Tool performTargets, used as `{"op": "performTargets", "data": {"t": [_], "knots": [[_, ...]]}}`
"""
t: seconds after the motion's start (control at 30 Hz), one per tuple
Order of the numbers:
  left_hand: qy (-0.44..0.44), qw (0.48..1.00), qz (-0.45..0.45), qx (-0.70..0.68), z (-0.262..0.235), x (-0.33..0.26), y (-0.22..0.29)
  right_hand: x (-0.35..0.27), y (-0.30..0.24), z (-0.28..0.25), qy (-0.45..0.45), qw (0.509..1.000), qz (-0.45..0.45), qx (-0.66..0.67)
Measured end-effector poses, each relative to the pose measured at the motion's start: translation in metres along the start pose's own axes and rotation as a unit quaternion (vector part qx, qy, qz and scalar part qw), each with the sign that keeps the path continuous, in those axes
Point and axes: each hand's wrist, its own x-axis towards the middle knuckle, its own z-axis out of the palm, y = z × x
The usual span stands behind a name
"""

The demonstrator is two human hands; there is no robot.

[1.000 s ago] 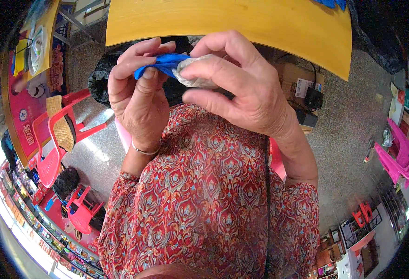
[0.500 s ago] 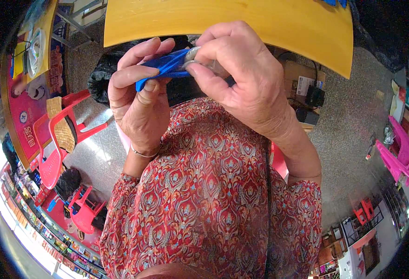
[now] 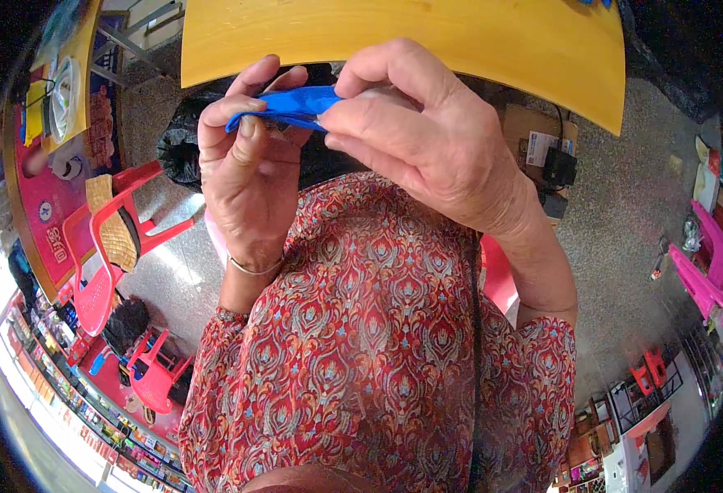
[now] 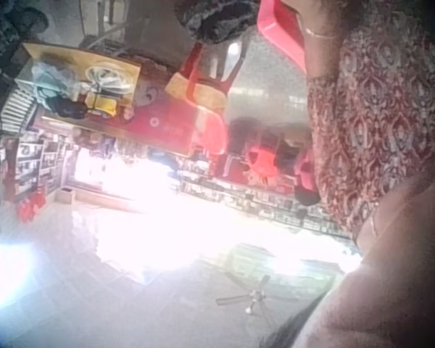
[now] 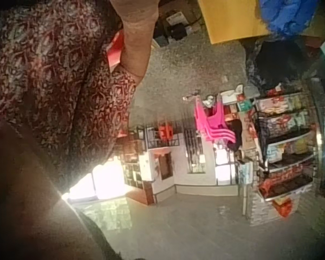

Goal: The person sits at a table and repeatedly stuffs small clear plastic bags containing a granular substance into blue balloons. They stretch the balloon opening, insert the bag, and tie the balloon closed. The person handles multiple balloons and bags throughout the clip.

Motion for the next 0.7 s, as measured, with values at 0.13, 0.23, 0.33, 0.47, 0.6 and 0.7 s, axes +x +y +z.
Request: {"op": "performTargets", "data": {"t": [0.13, 0.23, 0.33, 0.47, 0.6, 0.7], "knots": [[0.003, 1.000, -0.007, -0.004, 0.003, -0.001, 0.000, -0.004, 0.004, 0.000, 0.013, 1.000, -0.009, 0.023], [0.005, 1.000, -0.012, -0.002, 0.003, 0.000, 0.000, -0.004, 0.003, -0.002, 0.019, 1.000, -0.007, 0.019], [0.010, 1.000, -0.008, 0.013, 0.001, 0.000, -0.001, -0.004, 0.007, 0.002, -0.014, 1.000, 0.005, -0.011], [0.006, 0.999, 0.002, 0.035, 0.002, -0.002, -0.002, -0.003, 0.006, 0.002, -0.023, 0.998, 0.002, -0.063], [0.005, 0.999, -0.001, 0.043, 0.005, 0.001, -0.002, 0.002, 0.001, 0.005, -0.019, 0.998, 0.026, -0.060], [0.022, 0.998, -0.001, 0.058, 0.006, 0.003, -0.001, 0.001, 0.005, 0.017, -0.012, 0.998, 0.033, -0.055]]}}
